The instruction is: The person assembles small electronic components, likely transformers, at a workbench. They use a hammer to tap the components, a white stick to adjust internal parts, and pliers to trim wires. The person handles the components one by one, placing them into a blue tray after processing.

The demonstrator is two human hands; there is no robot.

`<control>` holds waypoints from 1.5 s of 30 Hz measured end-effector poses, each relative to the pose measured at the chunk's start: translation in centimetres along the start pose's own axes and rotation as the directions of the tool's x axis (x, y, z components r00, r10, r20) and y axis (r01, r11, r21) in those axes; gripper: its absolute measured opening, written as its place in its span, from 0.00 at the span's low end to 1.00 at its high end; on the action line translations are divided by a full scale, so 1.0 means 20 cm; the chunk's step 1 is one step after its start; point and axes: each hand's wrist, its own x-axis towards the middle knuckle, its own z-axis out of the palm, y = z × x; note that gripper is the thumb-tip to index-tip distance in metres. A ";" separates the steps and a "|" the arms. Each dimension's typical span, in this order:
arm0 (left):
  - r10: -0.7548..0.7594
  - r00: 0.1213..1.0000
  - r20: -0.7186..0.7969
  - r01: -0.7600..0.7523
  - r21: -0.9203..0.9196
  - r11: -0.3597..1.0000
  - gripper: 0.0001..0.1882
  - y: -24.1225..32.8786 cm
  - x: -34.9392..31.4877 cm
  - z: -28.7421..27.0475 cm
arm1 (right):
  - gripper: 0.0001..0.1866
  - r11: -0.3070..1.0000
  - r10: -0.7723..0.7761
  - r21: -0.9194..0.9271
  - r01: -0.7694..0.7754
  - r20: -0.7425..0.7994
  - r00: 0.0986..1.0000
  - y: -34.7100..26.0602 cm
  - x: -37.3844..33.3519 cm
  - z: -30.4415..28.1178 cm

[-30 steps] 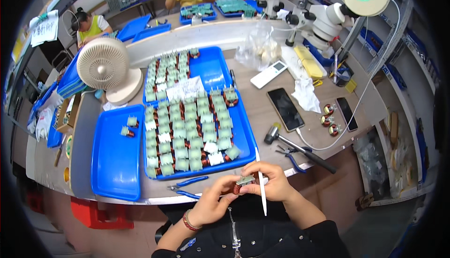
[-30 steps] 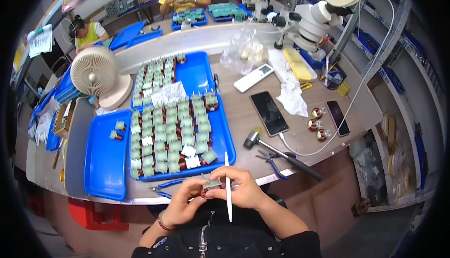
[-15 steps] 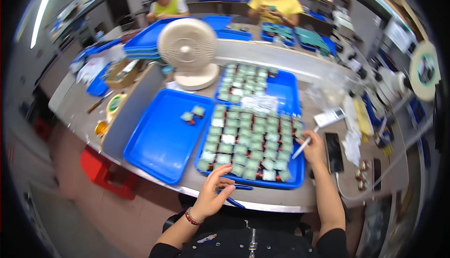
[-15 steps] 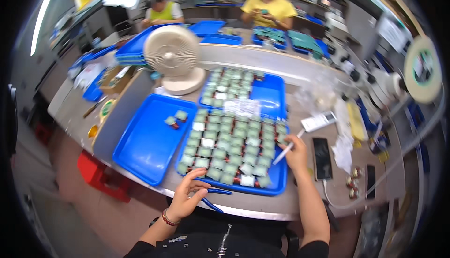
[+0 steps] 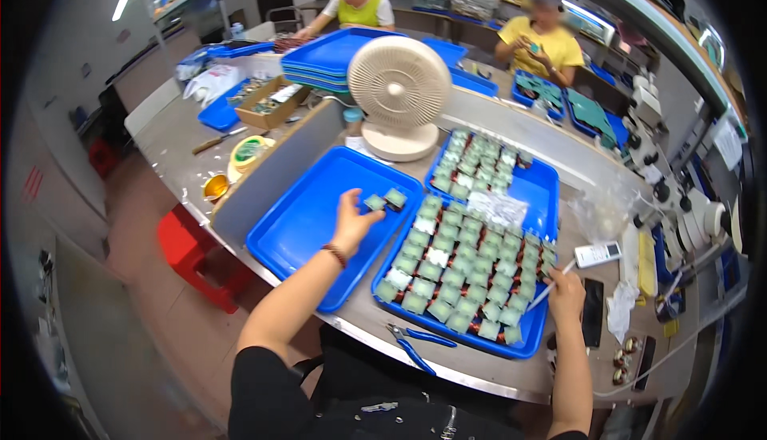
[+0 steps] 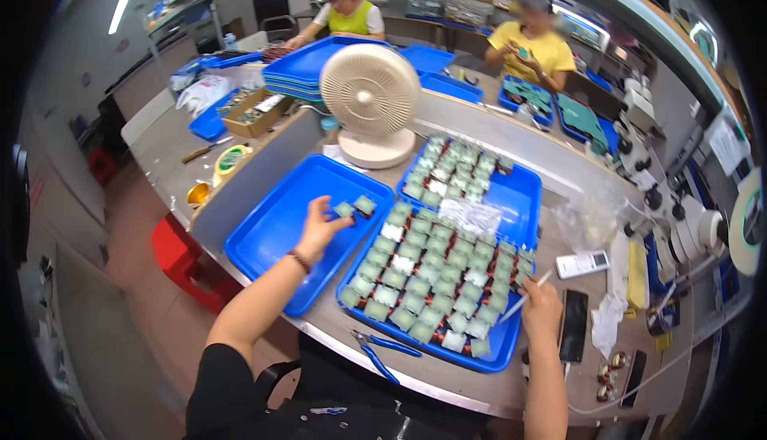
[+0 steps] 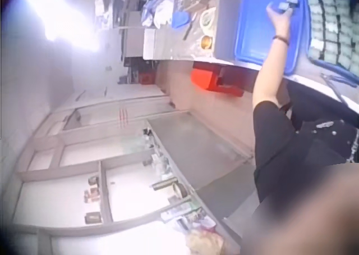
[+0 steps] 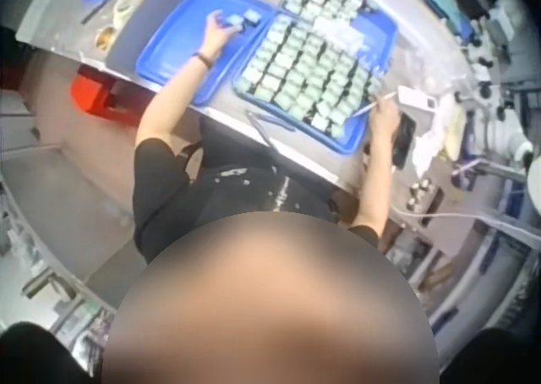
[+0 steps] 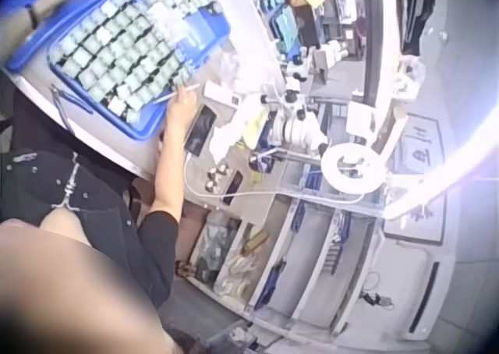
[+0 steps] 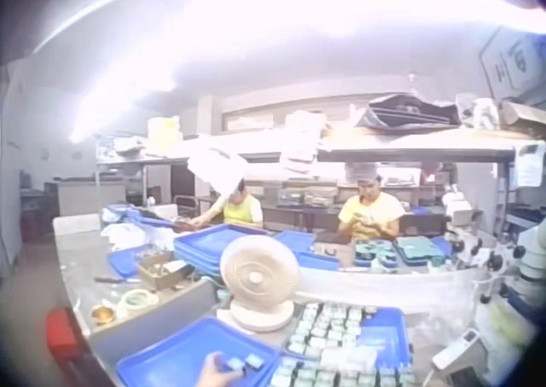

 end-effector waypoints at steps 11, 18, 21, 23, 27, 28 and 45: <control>0.061 0.804 0.591 0.404 -0.618 0.674 0.30 0.27 -0.23 -0.04 | 0.11 0.712 0.378 0.648 -0.270 -0.029 0.925 -0.03 -0.14 -0.35; 0.311 0.524 0.793 0.764 -0.599 0.240 0.48 0.48 -0.87 0.12 | 0.36 0.550 -0.070 0.835 -0.025 0.076 0.995 -0.67 -0.04 -0.54; 0.345 0.390 0.854 0.795 -0.501 0.341 0.45 0.52 -0.99 0.21 | 0.39 0.610 -0.051 0.791 0.032 -0.001 0.999 -0.80 0.00 -0.57; 0.297 0.430 0.852 0.751 -0.521 0.406 0.40 0.53 -1.05 0.24 | 0.34 0.634 -0.086 0.769 0.076 -0.027 0.996 -0.78 -0.03 -0.54; 0.296 0.528 0.796 0.629 -0.601 0.493 0.40 0.60 -1.13 0.24 | 0.26 0.605 -0.069 0.786 0.126 -0.106 0.992 -0.77 -0.06 -0.54; 0.310 0.543 0.781 0.594 -0.618 0.515 0.40 0.60 -1.14 0.24 | 0.25 0.591 -0.052 0.800 0.108 -0.096 0.994 -0.77 -0.07 -0.54; 0.226 0.654 0.722 0.409 -0.588 0.697 0.30 0.58 -1.17 0.20 | 0.25 0.561 -0.058 0.826 0.045 -0.015 0.998 -0.70 -0.11 -0.56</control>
